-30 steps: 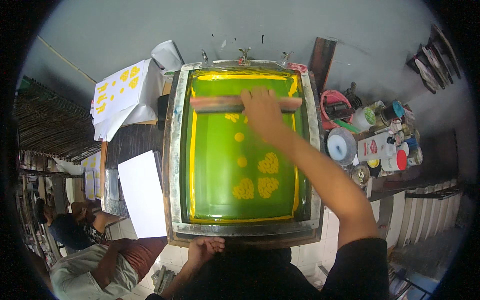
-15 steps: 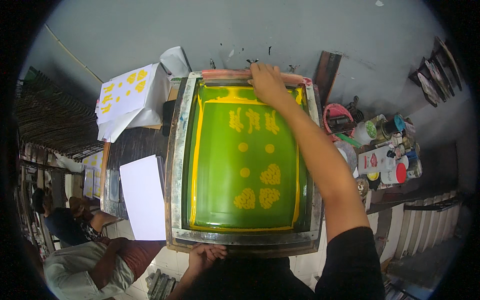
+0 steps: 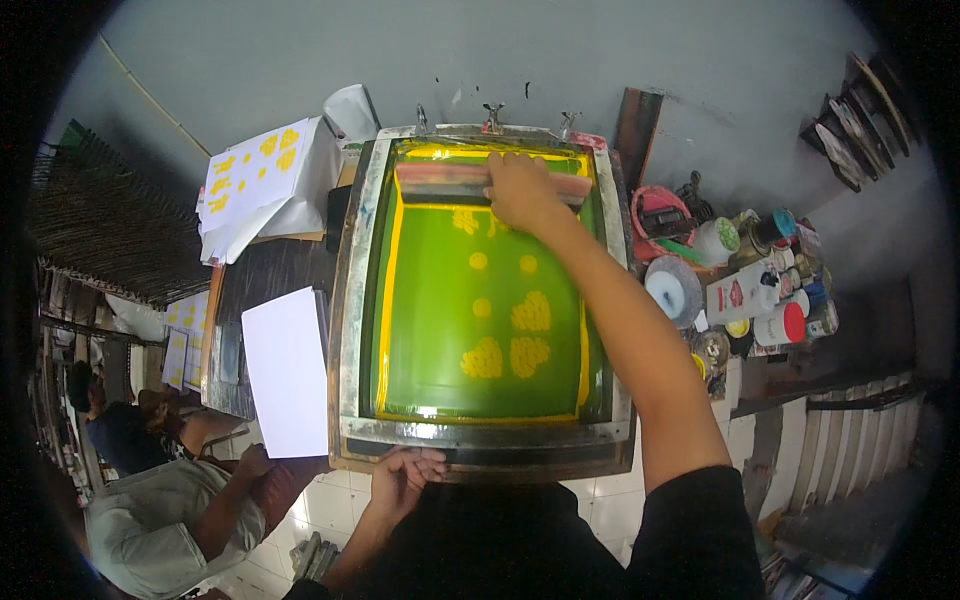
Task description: The person performs screen printing by placing sheets of paper onto a glass base, lowering a yellow mesh frame over each sheet, and using a squeegee to spread ink across the screen before lifting the frame and stacking the printed results.
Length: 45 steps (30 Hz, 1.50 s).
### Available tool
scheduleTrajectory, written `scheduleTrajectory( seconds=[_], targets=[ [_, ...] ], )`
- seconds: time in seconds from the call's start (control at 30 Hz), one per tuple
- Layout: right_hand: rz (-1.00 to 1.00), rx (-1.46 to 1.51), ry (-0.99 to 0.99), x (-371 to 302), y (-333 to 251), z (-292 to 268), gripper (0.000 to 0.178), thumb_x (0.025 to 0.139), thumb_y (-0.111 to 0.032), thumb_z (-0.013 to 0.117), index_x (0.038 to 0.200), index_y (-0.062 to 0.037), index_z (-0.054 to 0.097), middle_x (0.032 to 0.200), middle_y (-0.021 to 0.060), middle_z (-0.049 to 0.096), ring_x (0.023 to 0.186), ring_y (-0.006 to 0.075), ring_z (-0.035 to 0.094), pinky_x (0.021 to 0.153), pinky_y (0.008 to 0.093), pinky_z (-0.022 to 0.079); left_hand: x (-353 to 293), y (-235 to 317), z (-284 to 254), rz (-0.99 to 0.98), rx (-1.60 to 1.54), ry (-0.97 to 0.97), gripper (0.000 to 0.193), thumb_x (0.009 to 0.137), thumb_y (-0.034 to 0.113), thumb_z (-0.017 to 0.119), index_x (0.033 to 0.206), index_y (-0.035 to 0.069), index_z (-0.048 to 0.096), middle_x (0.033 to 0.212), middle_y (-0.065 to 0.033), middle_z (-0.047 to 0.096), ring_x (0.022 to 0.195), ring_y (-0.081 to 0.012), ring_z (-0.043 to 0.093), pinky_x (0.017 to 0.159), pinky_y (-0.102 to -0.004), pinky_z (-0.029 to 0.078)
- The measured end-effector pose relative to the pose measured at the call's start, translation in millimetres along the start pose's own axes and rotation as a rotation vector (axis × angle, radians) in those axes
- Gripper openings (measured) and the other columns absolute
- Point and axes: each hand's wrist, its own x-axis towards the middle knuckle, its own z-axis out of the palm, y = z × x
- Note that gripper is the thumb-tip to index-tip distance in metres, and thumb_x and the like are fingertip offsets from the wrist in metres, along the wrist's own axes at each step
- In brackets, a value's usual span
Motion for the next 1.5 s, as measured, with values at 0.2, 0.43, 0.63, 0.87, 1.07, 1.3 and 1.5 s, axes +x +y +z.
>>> scheduleTrajectory(
  seconds=[0.2, 0.43, 0.63, 0.87, 1.07, 1.3, 1.5],
  targets=[
    [-0.03, 0.082, 0.018, -112, -52, -9, 0.031, 0.092, -0.023, 0.069, 0.112, -0.0032, 0.055, 0.108, 0.019, 0.064, 0.103, 0.039, 0.061, 0.089, 0.0515, 0.043, 1, 2, 5, -0.013, 0.02, 0.048, 0.025, 0.096, 0.008, 0.05, 0.111, -0.007, 0.062, 0.105, -0.0252, 0.074, 0.09, -0.0325, 0.074, 0.078, -0.0403, 0.061],
    [-0.086, 0.124, 0.055, -261, -125, -27, 0.021, 0.091, -0.022, 0.066, 0.103, -0.0056, 0.061, 0.096, 0.0131, 0.062, 0.094, 0.0312, 0.06, 0.083, 0.0462, 0.043, 4, 2, 0, -0.012, -0.011, -0.016, 0.026, 0.096, 0.01, 0.052, 0.114, -0.005, 0.063, 0.101, -0.021, 0.075, 0.09, -0.0309, 0.075, 0.08, -0.0405, 0.061],
    [-0.093, 0.207, 0.314, -276, -144, -84, 0.019, 0.09, -0.016, 0.066, 0.103, -0.0056, 0.058, 0.094, 0.0127, 0.058, 0.091, 0.0322, 0.057, 0.083, 0.0467, 0.041, -8, 24, 26, 0.089, -0.215, -0.326, 0.039, 0.099, 0.014, 0.05, 0.127, -0.009, 0.064, 0.097, -0.0237, 0.074, 0.082, -0.0324, 0.071, 0.079, -0.0413, 0.056],
    [-0.165, 0.048, 0.706, -176, -120, -226, 0.026, 0.09, -0.015, 0.07, 0.11, -0.0007, 0.06, 0.105, 0.0175, 0.065, 0.101, 0.0381, 0.061, 0.09, 0.0482, 0.043, 52, 110, 96, 0.459, 0.454, -0.329, 0.037, 0.104, 0.022, 0.055, 0.108, -0.013, 0.065, 0.101, -0.0293, 0.071, 0.092, -0.0365, 0.07, 0.09, -0.0442, 0.054],
    [0.042, 0.111, 0.629, -112, -112, -312, 0.029, 0.096, -0.017, 0.06, 0.11, 0.0083, 0.063, 0.11, 0.0315, 0.069, 0.105, 0.0425, 0.067, 0.095, 0.0487, 0.051, 114, 106, 61, 0.73, 2.137, 0.514, 0.105, 0.092, 0.066, 0.062, 0.165, 0.005, 0.017, 0.169, -0.03, 0.012, 0.158, -0.0438, 0.005, 0.124, -0.0617, 0.001],
    [-0.064, 0.081, 0.655, -53, -76, -341, 0.034, 0.09, -0.021, 0.069, 0.108, 0.0083, 0.065, 0.11, 0.032, 0.069, 0.107, 0.0459, 0.065, 0.094, 0.0471, 0.05, 75, 131, 17, 0.457, 1.883, 0.534, 0.123, 0.082, 0.077, 0.067, 0.166, 0.006, 0.01, 0.171, -0.0286, 0.005, 0.158, -0.0454, 0.007, 0.123, -0.066, 0.001],
    [-0.061, 0.037, 0.637, -23, -66, -360, 0.038, 0.087, -0.022, 0.074, 0.108, 0.0097, 0.067, 0.107, 0.0314, 0.07, 0.103, 0.0438, 0.067, 0.091, 0.0468, 0.051, 100, 111, 49, 0.471, 1.971, 0.674, 0.139, 0.069, 0.078, 0.077, 0.165, 0.003, 0.011, 0.17, -0.0295, 0.009, 0.153, -0.0484, 0.023, 0.12, -0.0629, 0.022]
  ],
)
